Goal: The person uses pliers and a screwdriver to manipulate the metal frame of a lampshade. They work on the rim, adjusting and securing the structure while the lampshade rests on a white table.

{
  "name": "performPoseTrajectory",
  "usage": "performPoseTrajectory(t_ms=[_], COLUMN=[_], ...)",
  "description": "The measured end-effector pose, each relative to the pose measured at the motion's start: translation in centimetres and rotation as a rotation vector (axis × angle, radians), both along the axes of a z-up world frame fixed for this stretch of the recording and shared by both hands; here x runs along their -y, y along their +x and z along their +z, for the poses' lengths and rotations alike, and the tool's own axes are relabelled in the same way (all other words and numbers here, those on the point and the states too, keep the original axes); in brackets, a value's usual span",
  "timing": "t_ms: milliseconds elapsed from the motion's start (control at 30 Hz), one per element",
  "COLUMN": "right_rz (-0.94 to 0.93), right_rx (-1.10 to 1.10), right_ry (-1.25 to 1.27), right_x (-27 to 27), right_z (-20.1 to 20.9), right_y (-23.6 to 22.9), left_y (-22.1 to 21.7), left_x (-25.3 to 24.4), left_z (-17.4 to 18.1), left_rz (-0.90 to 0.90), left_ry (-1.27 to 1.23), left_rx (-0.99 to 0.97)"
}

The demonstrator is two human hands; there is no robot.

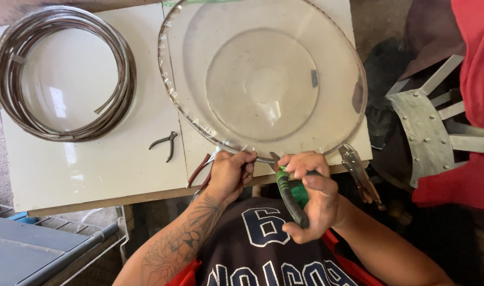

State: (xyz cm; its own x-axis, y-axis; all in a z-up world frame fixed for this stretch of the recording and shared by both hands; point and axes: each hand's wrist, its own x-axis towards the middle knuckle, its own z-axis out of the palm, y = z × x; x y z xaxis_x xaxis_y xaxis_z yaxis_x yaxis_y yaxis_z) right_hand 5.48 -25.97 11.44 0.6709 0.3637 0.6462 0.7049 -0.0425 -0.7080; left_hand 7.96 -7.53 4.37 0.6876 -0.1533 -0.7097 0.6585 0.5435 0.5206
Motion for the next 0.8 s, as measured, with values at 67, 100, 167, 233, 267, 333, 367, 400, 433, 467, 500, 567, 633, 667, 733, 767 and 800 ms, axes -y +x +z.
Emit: performPoseTrajectory(t_ms=[67,100,167,233,267,333,367,400,433,467,500,567,633,667,733,767,800], right_rz=[-0.005,-0.012,-0.026,-0.039,-0.037,-0.043,-0.047,-0.05,-0.051,-0.043,-0.039,-0.056,-0.068,-0.024,0.022,0.053,0.084], right_rx=[0.02,0.041,0.062,0.084,0.085,0.094,0.093,0.091,0.087,0.052,0.02,0.066,0.11,0.198,0.285,0.368,0.45], right_ry=[-0.001,-0.006,-0.01,-0.012,-0.034,-0.06,-0.075,-0.09,-0.09,-0.082,-0.075,-0.069,-0.062,-0.146,-0.23,-0.277,-0.324], right_x=[-0.1,-0.1,-0.1,-0.2,-0.2,0.0,0.0,0.1,0.2,0.3,0.4,-0.1,-0.2,0.0,0.3,0.3,0.3], right_z=[0.0,0.1,0.3,0.4,0.3,0.4,0.5,0.5,0.3,0.2,0.0,-1.0,-1.5,-1.4,-1.5,-1.8,-2.0], right_y=[-0.3,-0.5,-0.7,-0.8,-0.9,-0.7,-0.7,-0.7,-0.6,-0.4,-0.1,-1.0,-1.2,-1.2,-1.2,-1.3,-1.3], left_y=[0.3,0.4,0.5,0.5,0.5,0.8,0.7,0.6,0.6,0.5,0.6,0.6,0.7,0.7,0.6,0.6,0.6], left_x=[0.0,0.0,0.2,0.1,0.1,0.3,0.3,0.3,0.3,0.3,0.4,0.6,0.7,0.6,0.8,0.9,1.1], left_z=[1.0,1.5,1.5,1.5,1.5,1.7,1.9,2.0,2.1,2.2,2.2,2.2,2.3,2.4,2.7,2.9,3.1], left_rz=[-0.015,-0.032,-0.028,-0.024,-0.026,-0.036,-0.037,-0.039,-0.04,-0.042,-0.046,-0.04,-0.03,-0.028,-0.026,-0.017,-0.008], left_ry=[0.01,0.017,0.007,-0.002,0.007,0.013,0.017,0.021,0.021,0.026,0.029,0.029,0.031,0.048,0.064,0.117,0.17], left_rx=[0.006,0.013,0.032,0.052,0.054,0.066,0.04,0.014,0.011,-0.001,-0.008,0.005,0.016,0.025,0.033,0.028,0.022])
